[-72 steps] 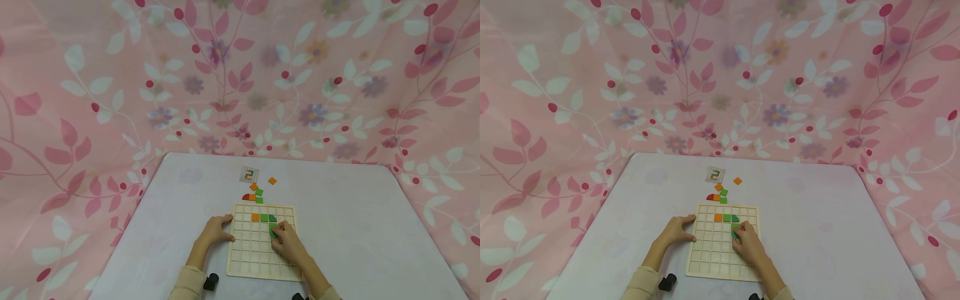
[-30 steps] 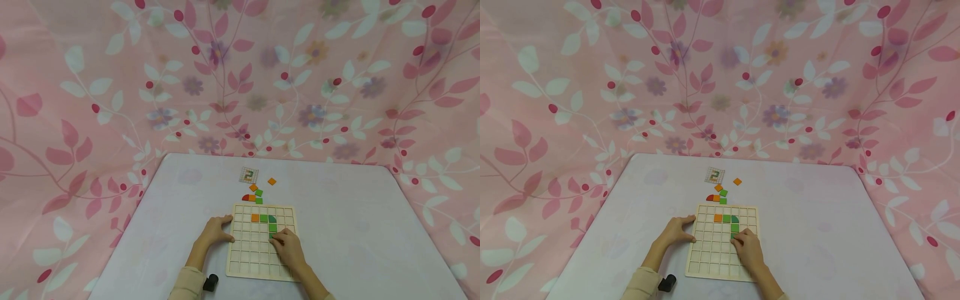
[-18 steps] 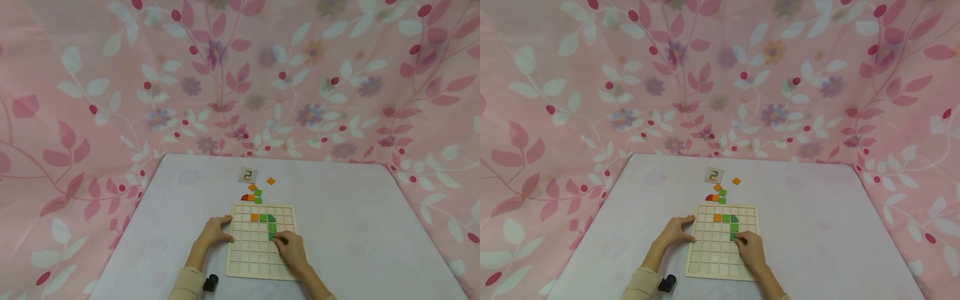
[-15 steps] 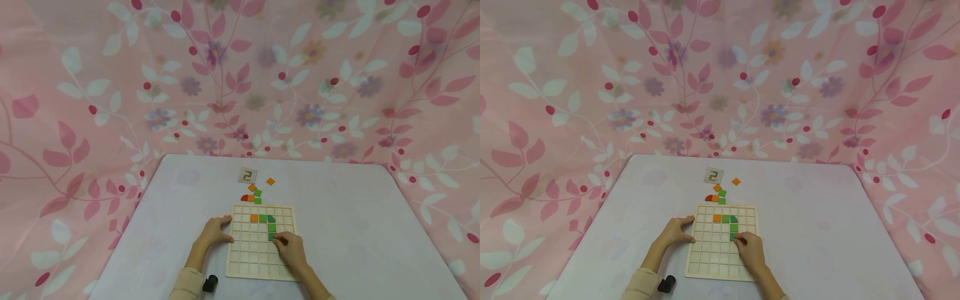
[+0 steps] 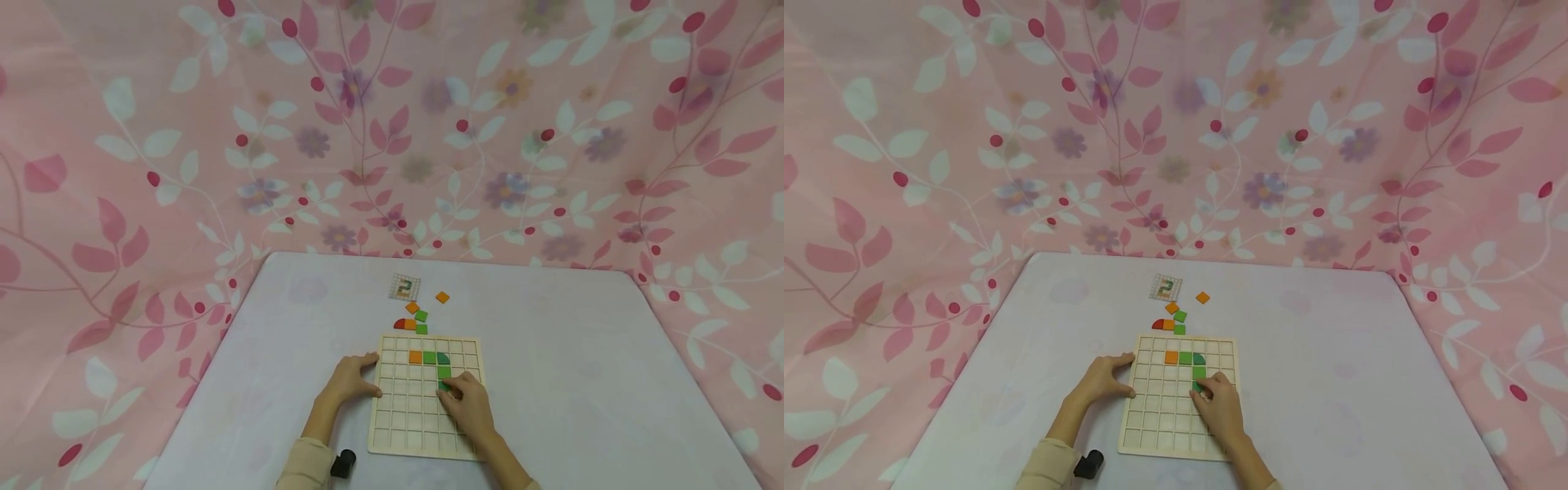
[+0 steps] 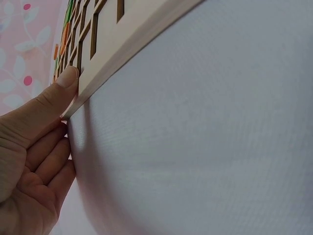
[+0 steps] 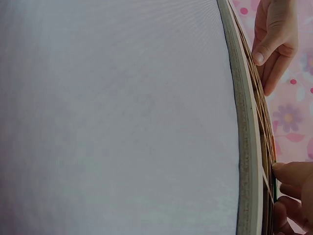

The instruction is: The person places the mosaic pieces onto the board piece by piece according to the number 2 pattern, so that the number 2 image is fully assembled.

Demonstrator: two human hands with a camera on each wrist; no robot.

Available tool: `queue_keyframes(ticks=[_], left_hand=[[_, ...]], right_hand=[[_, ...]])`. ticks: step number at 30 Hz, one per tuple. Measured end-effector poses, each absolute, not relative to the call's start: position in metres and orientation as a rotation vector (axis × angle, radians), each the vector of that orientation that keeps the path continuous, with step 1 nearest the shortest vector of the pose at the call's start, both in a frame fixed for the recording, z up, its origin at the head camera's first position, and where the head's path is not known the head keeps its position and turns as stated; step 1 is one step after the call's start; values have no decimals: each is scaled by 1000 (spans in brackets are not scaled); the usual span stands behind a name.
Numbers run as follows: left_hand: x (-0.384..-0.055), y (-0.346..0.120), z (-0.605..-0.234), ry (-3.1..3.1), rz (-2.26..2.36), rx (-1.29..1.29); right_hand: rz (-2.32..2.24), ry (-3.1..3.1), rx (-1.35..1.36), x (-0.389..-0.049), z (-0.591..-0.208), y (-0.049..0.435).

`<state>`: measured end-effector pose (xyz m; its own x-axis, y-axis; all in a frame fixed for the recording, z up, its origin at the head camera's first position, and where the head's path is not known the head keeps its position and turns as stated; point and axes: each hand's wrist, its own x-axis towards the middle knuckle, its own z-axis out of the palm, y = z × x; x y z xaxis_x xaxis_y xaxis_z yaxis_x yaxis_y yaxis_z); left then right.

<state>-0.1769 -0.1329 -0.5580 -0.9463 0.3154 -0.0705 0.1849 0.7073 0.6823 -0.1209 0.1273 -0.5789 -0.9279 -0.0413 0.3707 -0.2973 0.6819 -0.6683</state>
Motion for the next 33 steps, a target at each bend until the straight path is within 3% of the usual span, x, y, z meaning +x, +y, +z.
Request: queue_keyframes(ticks=[18, 33], left_hand=[[-176, -135, -558, 2738, 1083, 424], [-176, -135, -557, 2718, 1091, 408]], right_hand=[[1036, -2794, 414, -127, -568, 131], [1068, -2666, 572, -204, -550, 135]])
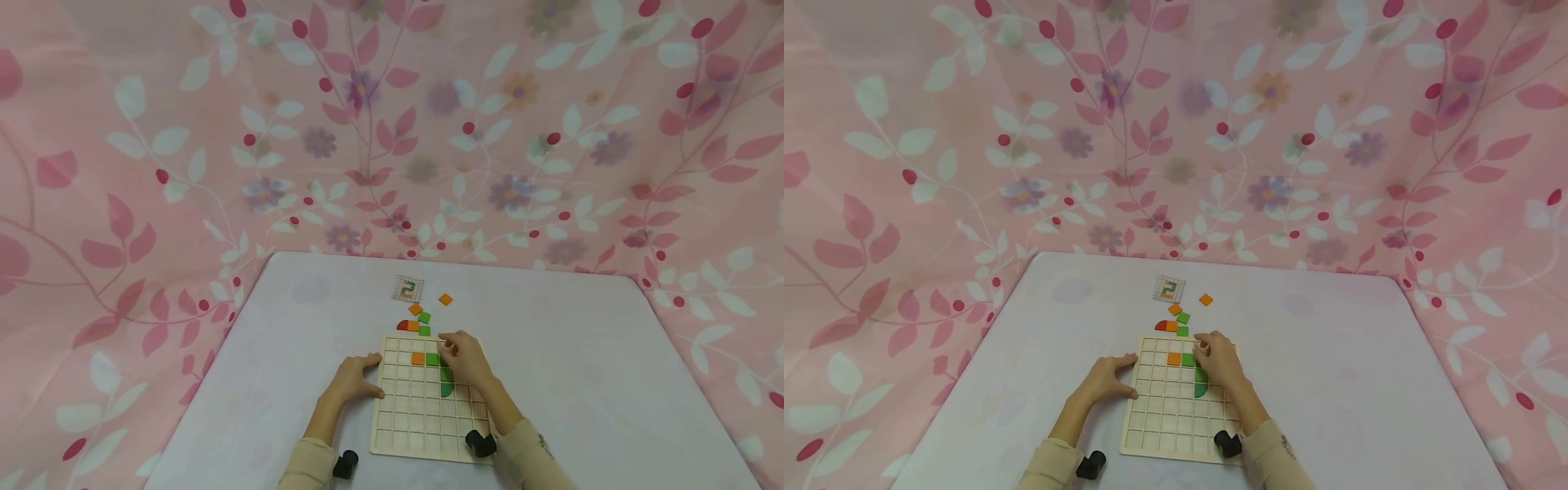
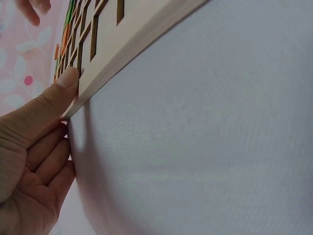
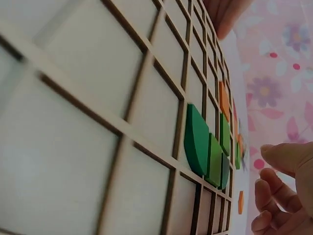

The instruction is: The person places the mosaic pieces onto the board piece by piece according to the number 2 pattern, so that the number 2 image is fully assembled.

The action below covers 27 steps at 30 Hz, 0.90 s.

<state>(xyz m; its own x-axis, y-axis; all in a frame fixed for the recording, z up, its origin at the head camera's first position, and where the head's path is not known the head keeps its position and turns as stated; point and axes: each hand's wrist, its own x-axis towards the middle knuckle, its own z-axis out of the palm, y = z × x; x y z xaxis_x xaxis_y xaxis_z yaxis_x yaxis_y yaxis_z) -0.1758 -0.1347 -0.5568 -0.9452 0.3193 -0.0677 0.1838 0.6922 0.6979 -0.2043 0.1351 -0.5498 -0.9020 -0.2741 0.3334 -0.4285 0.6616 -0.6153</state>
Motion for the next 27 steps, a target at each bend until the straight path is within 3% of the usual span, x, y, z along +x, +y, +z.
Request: queue_keyframes(ticks=[11, 27], left_hand=[[-176, -135, -558, 2725, 1087, 413], [-175, -134, -555, 2721, 1094, 423]], right_hand=[[1021, -2717, 547, -265, -563, 112], [1253, -2883, 516, -279, -562, 105]])
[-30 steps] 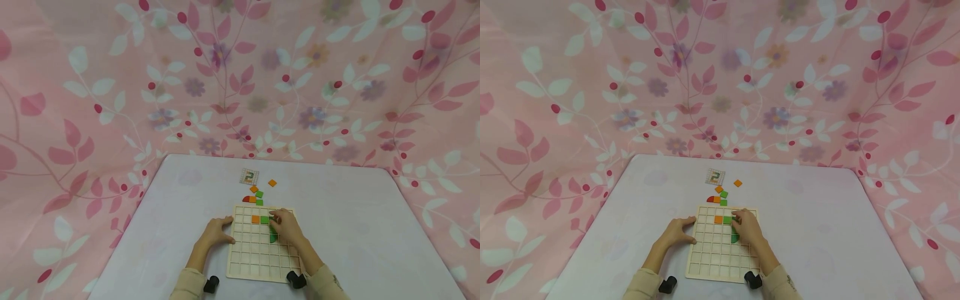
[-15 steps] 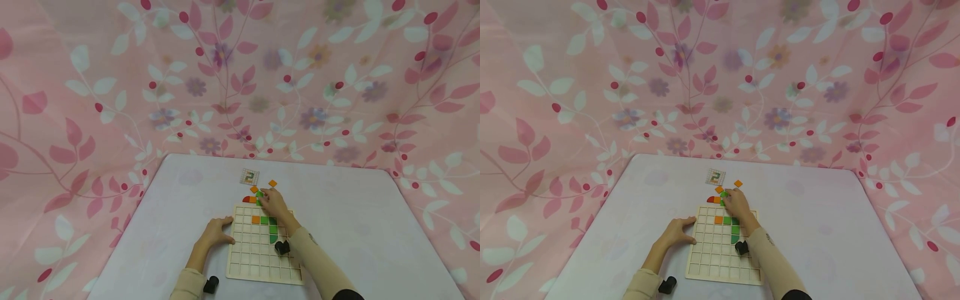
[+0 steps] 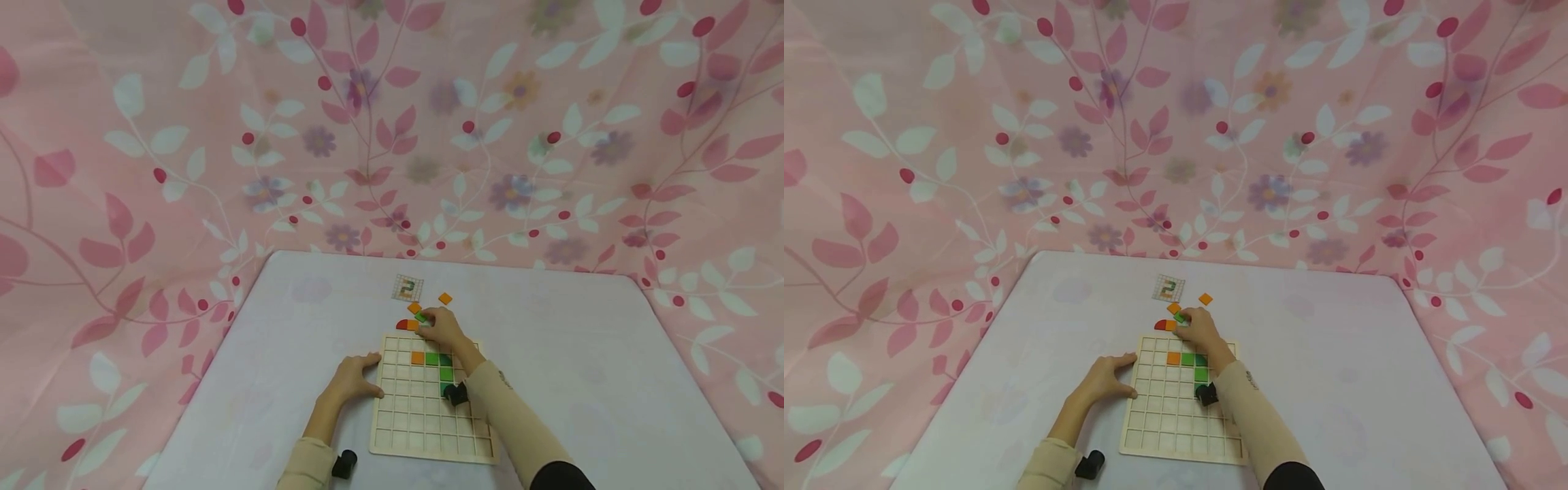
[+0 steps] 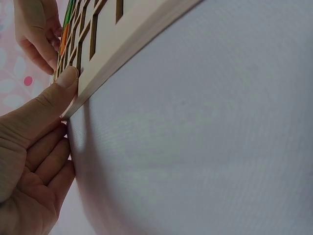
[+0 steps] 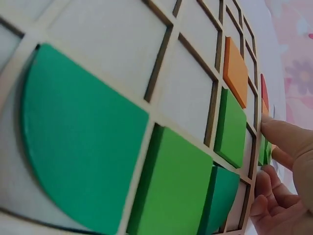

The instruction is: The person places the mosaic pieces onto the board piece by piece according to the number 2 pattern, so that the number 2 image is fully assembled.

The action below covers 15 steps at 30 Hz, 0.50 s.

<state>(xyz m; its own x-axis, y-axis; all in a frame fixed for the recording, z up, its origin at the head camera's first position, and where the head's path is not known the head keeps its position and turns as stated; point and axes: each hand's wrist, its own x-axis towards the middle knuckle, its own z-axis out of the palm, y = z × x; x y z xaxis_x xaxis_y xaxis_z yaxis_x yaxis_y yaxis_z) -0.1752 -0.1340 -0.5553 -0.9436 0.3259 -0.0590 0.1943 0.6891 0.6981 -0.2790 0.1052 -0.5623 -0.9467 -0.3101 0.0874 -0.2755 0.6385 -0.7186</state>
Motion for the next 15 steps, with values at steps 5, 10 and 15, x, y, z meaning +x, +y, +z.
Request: queue_keyframes(ticks=[5, 10, 15], left_hand=[[-175, -134, -556, 2719, 1098, 421], [-175, -133, -556, 2714, 1102, 421], [-175, -134, -556, 2721, 1105, 418]], right_hand=[[-1266, 2795, -493, -277, -561, 106], [-1328, 2861, -362, -276, -567, 109], [-1368, 2931, -304, -278, -573, 118]])
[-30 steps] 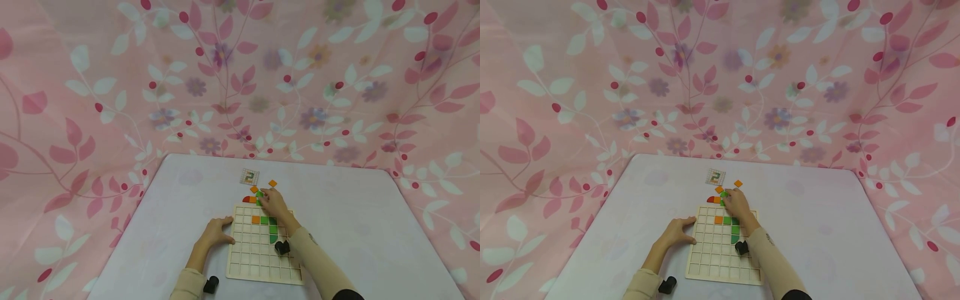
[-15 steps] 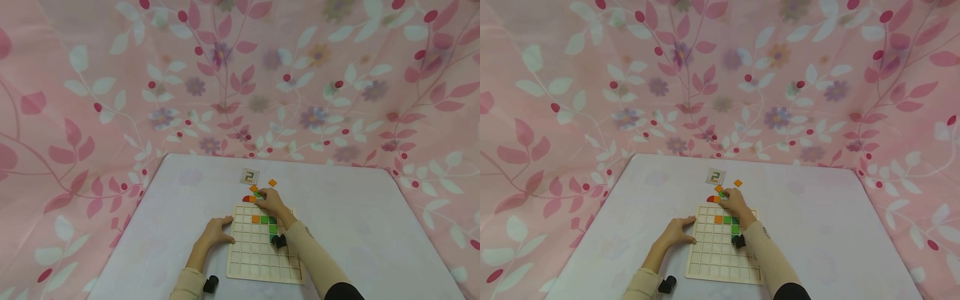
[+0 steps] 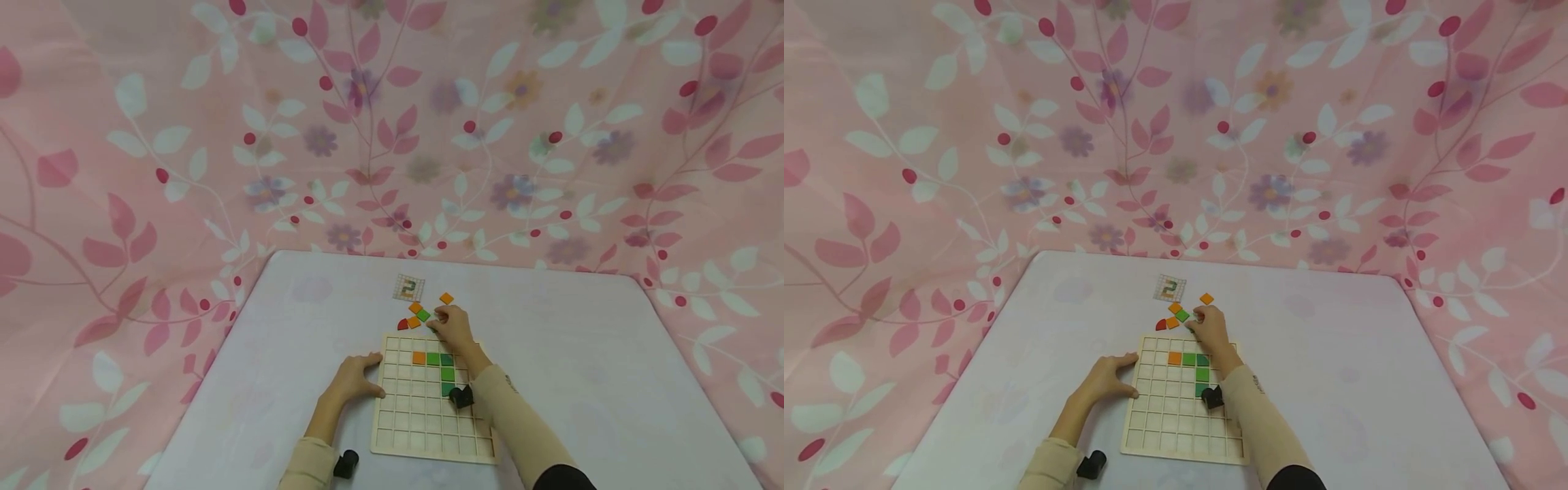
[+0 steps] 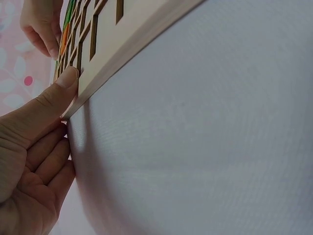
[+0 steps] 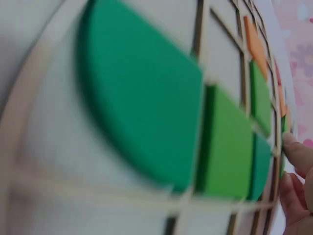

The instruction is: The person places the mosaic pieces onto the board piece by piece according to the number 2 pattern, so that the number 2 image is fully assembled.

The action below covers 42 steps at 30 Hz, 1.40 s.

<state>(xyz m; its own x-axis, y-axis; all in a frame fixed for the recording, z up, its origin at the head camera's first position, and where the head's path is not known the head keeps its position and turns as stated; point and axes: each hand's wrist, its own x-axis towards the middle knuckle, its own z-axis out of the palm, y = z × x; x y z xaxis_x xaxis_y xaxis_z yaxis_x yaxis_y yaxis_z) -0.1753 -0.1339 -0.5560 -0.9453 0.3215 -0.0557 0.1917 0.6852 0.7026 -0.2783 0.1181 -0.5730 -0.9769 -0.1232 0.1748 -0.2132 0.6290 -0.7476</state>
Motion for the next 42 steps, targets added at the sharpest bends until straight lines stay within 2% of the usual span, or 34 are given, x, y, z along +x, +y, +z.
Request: queue_keyframes(ticks=[7, 12, 24, 33, 42], left_hand=[[-176, -134, -557, 2722, 1109, 424], [-176, -134, -558, 2717, 1100, 428], [-176, -133, -556, 2718, 1097, 430], [-176, -133, -556, 2718, 1092, 430], [-175, -133, -557, 2719, 1098, 429]], right_hand=[[1189, -2653, 368, -277, -574, 128], [1295, -2666, 420, -270, -572, 133], [1560, -2654, 167, -268, -569, 134], [1211, -2726, 275, -271, -578, 131], [1247, -2759, 285, -270, -571, 134]])
